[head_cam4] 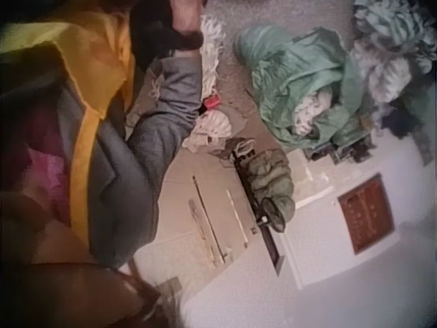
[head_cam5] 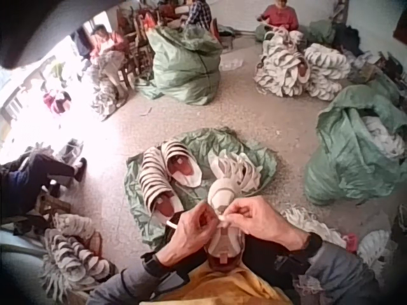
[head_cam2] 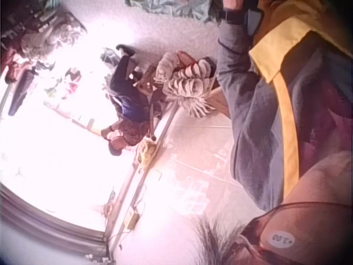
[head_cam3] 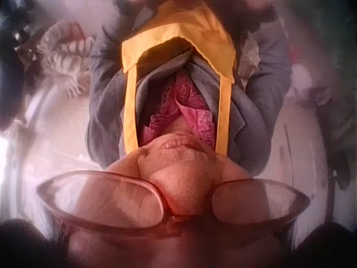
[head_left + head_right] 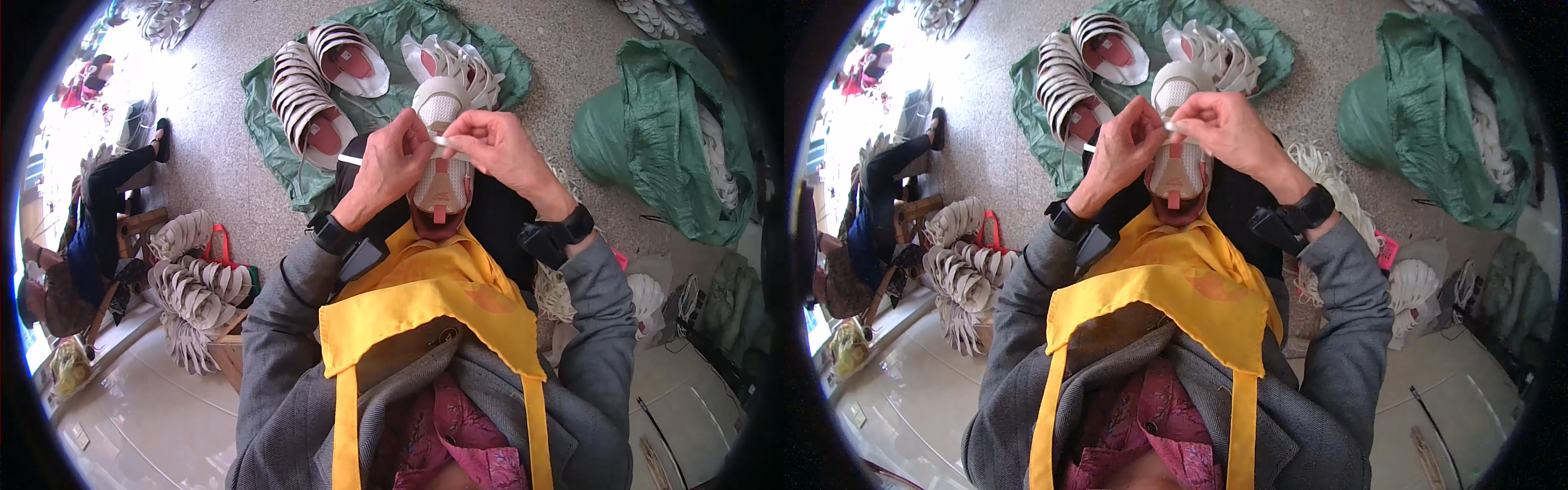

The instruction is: Manually weave and lace a shoe upper as part of the manufacturing process.

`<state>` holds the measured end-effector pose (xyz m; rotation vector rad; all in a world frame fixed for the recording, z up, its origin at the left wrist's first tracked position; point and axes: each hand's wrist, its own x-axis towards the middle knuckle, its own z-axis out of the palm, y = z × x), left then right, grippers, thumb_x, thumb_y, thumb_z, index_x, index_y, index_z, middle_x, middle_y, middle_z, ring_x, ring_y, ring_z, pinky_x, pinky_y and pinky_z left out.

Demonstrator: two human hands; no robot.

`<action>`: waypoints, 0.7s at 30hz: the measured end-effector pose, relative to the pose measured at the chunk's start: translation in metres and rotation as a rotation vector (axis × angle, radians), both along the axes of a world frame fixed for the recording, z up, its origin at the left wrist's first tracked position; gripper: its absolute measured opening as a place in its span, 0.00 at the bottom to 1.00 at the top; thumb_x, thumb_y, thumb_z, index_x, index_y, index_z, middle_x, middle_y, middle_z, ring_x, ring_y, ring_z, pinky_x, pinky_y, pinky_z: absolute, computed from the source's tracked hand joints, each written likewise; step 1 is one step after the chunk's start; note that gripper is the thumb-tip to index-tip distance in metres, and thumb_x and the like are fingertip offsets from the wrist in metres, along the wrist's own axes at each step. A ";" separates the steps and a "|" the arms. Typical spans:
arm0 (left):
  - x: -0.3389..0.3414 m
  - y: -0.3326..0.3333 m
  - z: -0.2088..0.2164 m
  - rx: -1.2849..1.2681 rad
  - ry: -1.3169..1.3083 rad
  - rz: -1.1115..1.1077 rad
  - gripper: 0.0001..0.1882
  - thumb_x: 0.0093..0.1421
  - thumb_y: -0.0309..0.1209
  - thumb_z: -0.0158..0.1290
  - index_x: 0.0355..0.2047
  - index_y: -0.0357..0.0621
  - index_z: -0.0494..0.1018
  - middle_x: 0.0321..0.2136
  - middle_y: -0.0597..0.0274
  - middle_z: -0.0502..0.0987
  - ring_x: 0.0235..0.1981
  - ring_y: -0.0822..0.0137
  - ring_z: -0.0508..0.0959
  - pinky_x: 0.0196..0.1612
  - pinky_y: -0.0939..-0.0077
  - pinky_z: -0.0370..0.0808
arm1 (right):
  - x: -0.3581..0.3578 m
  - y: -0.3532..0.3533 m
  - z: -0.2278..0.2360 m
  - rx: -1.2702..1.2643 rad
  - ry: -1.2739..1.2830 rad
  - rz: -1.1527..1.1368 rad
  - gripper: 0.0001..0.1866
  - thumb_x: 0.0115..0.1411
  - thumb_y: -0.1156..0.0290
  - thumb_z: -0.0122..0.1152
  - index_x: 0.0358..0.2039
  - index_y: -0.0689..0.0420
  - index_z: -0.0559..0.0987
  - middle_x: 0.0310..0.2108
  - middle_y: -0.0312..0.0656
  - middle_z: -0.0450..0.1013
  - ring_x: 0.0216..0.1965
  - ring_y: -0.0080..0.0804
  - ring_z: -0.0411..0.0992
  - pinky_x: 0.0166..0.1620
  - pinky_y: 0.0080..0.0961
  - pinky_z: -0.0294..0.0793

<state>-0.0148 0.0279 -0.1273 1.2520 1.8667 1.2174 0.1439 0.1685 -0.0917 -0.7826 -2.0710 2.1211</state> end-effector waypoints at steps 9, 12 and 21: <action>0.012 0.006 0.000 0.151 0.112 0.030 0.10 0.59 0.25 0.60 0.33 0.38 0.69 0.20 0.59 0.72 0.20 0.70 0.71 0.25 0.74 0.69 | 0.010 -0.007 -0.006 -0.031 0.124 -0.148 0.13 0.63 0.75 0.65 0.47 0.62 0.78 0.37 0.37 0.80 0.34 0.15 0.76 0.38 0.14 0.75; 0.006 0.001 0.003 0.106 0.016 -0.038 0.09 0.61 0.24 0.59 0.33 0.39 0.68 0.22 0.64 0.71 0.22 0.76 0.70 0.26 0.78 0.68 | 0.025 -0.001 -0.012 0.021 0.111 -0.192 0.14 0.62 0.76 0.66 0.47 0.63 0.77 0.38 0.37 0.79 0.35 0.15 0.76 0.43 0.15 0.77; -0.010 -0.014 -0.002 0.032 -0.334 -0.130 0.10 0.63 0.23 0.59 0.35 0.39 0.67 0.23 0.70 0.71 0.25 0.80 0.70 0.28 0.80 0.68 | 0.025 -0.016 -0.022 0.384 0.046 -0.185 0.19 0.55 0.81 0.69 0.48 0.60 0.77 0.36 0.36 0.78 0.23 0.15 0.71 0.29 0.17 0.71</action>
